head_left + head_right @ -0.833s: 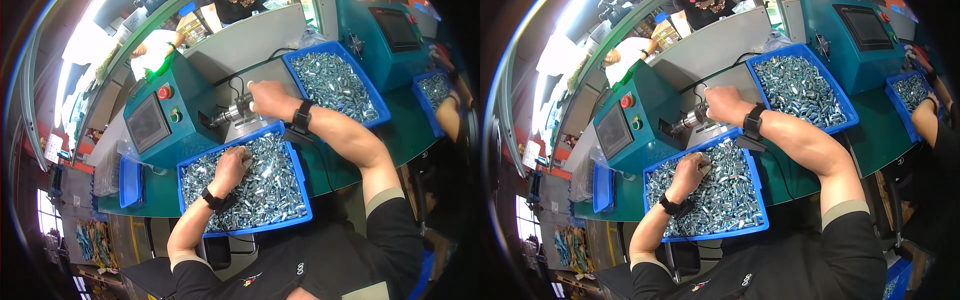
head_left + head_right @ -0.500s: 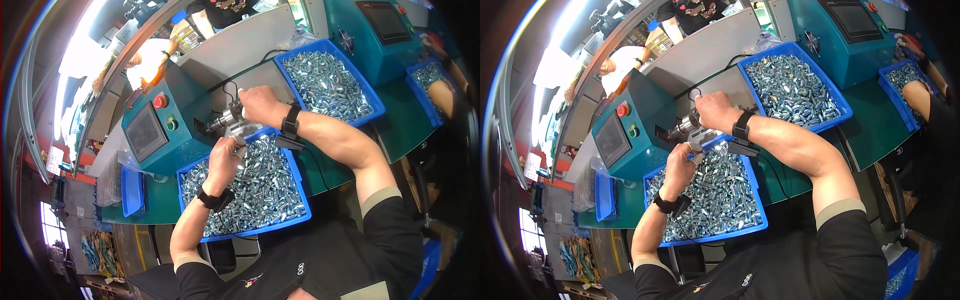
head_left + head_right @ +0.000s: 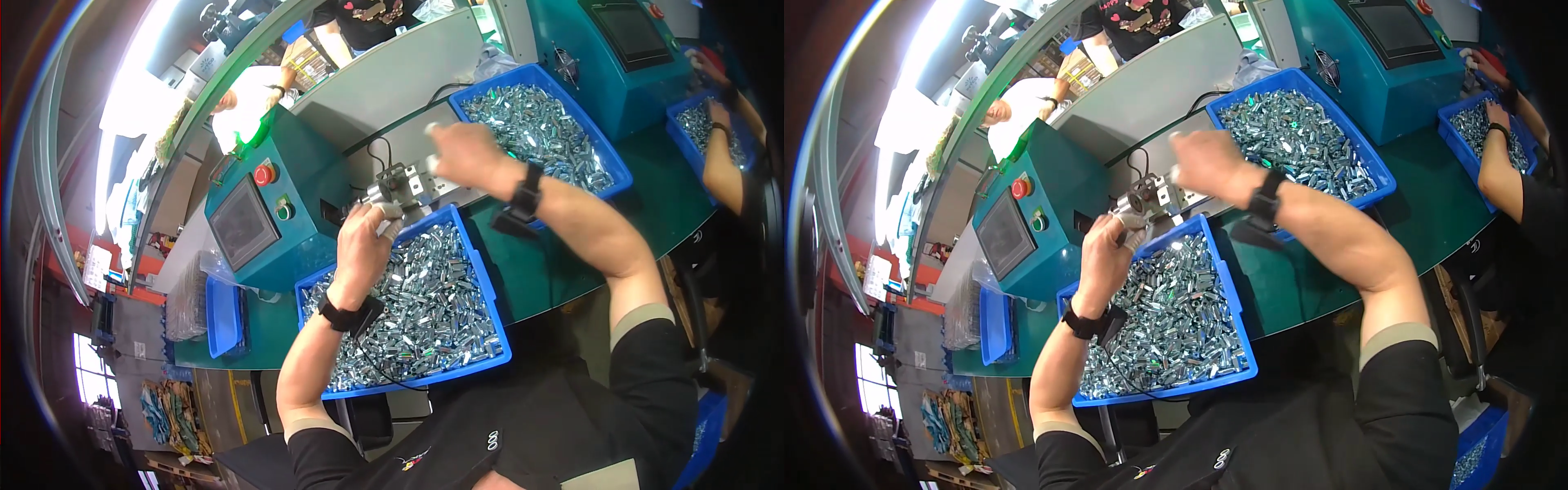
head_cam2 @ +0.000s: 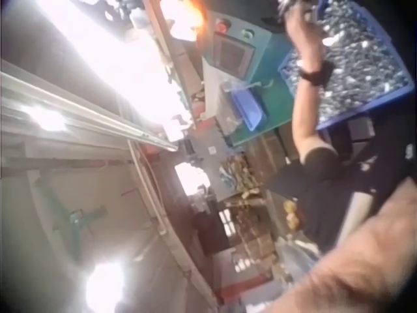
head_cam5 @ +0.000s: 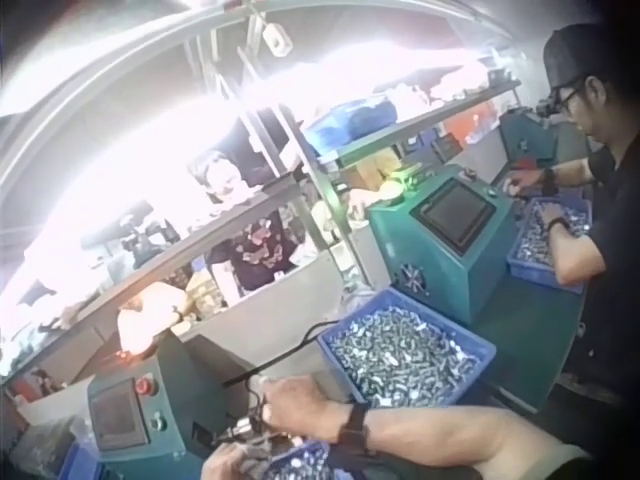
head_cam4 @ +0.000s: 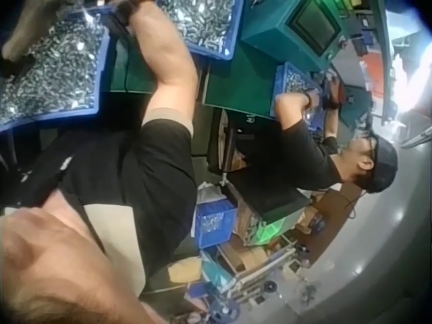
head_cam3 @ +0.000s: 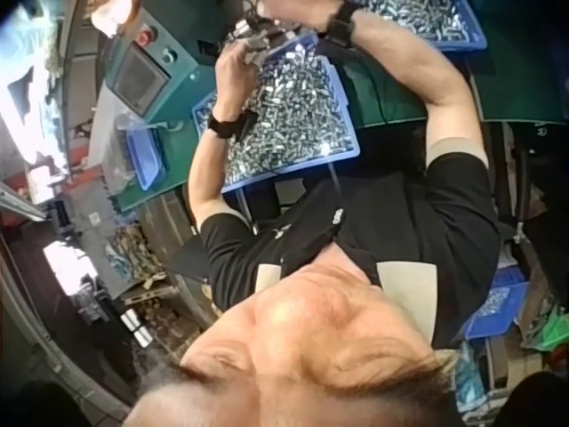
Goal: The person picks up a metal part from a blue bin and inserts it into a machine. After the machine cycles, the person removes the part and places it into a different blue bin, repeating the process.
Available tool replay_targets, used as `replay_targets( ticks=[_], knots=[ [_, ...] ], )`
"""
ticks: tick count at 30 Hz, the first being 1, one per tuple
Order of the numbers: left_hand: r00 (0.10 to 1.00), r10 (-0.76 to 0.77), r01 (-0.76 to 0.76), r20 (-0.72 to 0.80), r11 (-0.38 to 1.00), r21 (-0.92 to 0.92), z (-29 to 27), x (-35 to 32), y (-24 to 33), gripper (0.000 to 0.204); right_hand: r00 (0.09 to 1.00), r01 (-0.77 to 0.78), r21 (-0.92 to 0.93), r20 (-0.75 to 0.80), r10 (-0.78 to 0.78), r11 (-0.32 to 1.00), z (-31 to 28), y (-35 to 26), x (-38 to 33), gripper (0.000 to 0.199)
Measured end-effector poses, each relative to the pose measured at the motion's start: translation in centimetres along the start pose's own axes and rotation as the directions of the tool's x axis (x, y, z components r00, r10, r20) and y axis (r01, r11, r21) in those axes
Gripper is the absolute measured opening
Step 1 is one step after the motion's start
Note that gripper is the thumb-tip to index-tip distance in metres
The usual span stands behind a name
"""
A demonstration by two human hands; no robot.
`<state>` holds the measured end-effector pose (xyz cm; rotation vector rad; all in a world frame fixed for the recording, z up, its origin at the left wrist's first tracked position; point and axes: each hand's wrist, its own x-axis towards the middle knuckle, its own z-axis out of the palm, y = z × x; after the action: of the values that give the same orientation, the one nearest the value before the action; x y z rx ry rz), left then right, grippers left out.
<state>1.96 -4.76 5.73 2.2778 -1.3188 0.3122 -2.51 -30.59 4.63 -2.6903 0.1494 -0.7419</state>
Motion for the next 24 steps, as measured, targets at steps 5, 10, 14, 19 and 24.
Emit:
replay_targets(
  ticks=[5,10,14,19,24],
  knots=[
    [0.996,0.084,-0.083,-0.024,0.996,0.018,1.5,4.1,-1.4,0.017,0.997,-0.064,-0.189,-0.062,0.053,0.98,-2.6,5.9,-3.4,0.043],
    [0.993,0.116,-0.114,-0.01,0.983,0.143,3.6,7.3,-2.6,0.014,0.995,-0.052,0.034,-0.083,0.055,0.998,-2.6,4.7,-6.4,0.047],
    [0.989,0.151,-0.149,-0.002,0.977,0.15,4.5,8.0,-2.8,0.014,0.999,-0.018,0.182,-0.042,0.026,0.983,-2.1,3.8,-7.7,0.046],
    [0.986,0.163,-0.165,0.024,0.975,0.149,4.7,7.8,-3.0,0.018,0.997,0.048,0.259,-0.07,-0.031,0.965,-2.0,2.8,-7.6,0.046],
    [0.981,0.19,-0.193,0.033,0.969,0.152,4.0,6.8,-2.6,0.022,0.999,0.019,0.361,0.03,-0.031,0.932,-1.2,1.3,-6.9,0.039]
  ],
)
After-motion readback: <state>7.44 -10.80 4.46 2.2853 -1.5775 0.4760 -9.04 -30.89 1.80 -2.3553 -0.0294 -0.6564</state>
